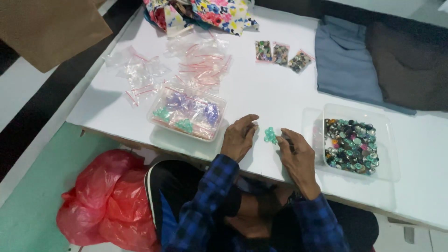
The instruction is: The person sorts small green beads from a mixed container and places them into small zip-lock bags. They repeatedly pick beads, open bags, insert the beads, and seal the bags on a white table.
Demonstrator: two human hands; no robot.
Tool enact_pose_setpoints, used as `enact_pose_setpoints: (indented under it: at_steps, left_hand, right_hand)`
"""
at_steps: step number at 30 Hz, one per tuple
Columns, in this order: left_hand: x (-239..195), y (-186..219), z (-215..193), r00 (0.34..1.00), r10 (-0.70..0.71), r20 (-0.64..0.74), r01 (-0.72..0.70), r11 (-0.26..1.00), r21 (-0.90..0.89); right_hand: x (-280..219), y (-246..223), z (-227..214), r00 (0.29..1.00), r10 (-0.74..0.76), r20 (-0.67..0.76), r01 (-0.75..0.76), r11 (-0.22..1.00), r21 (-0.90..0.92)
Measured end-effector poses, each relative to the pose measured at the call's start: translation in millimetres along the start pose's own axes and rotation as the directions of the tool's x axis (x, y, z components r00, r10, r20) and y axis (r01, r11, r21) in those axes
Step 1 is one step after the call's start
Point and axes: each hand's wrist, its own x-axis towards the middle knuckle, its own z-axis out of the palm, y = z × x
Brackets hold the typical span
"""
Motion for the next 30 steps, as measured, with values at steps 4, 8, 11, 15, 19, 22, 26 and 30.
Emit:
enact_pose_setpoints:
  at_steps: [4, 8, 11, 15, 19, 22, 26, 30]
  left_hand:
    - [10.9, -2.8, -5.5, 0.990, 0.014, -0.140, -0.006, 0.999, 0.053]
    - [8.7, -10.1, -3.0, 0.984, -0.012, -0.179, -0.003, 0.997, -0.079]
    - [9.2, -18.0, 0.8, 0.979, 0.075, -0.190, -0.076, 0.997, -0.001]
    - [9.8, -15.9, -5.0, 0.983, 0.122, -0.139, -0.107, 0.988, 0.108]
    - [12.2, -5.4, -11.3, 0.978, 0.127, -0.167, -0.099, 0.981, 0.169]
    - [12.7, -6.6, -9.5, 0.977, 0.133, -0.166, -0.100, 0.976, 0.196]
    - [9.5, -5.1, -10.9, 0.984, 0.099, -0.151, -0.079, 0.988, 0.136]
    - [10.5, 14.2, -22.9, 0.987, 0.062, -0.150, -0.051, 0.995, 0.081]
  right_hand:
    - [22.6, -31.4, 6.3, 0.987, -0.159, 0.039, 0.163, 0.975, -0.153]
    - [74.1, -42.8, 48.5, 0.949, -0.296, 0.113, 0.310, 0.939, -0.146]
    - [124.8, -35.8, 93.0, 0.903, -0.386, 0.188, 0.407, 0.910, -0.084]
    - [160.7, -65.1, 116.6, 0.775, -0.482, 0.408, 0.567, 0.816, -0.111]
    - [176.6, -72.7, 135.7, 0.683, -0.510, 0.523, 0.634, 0.770, -0.077]
    - [182.5, -56.8, 155.8, 0.660, -0.535, 0.527, 0.699, 0.694, -0.171]
    - [186.5, -42.8, 162.5, 0.725, -0.594, 0.350, 0.679, 0.702, -0.215]
    - [189.4, -43.6, 159.2, 0.820, -0.565, 0.094, 0.553, 0.824, 0.122]
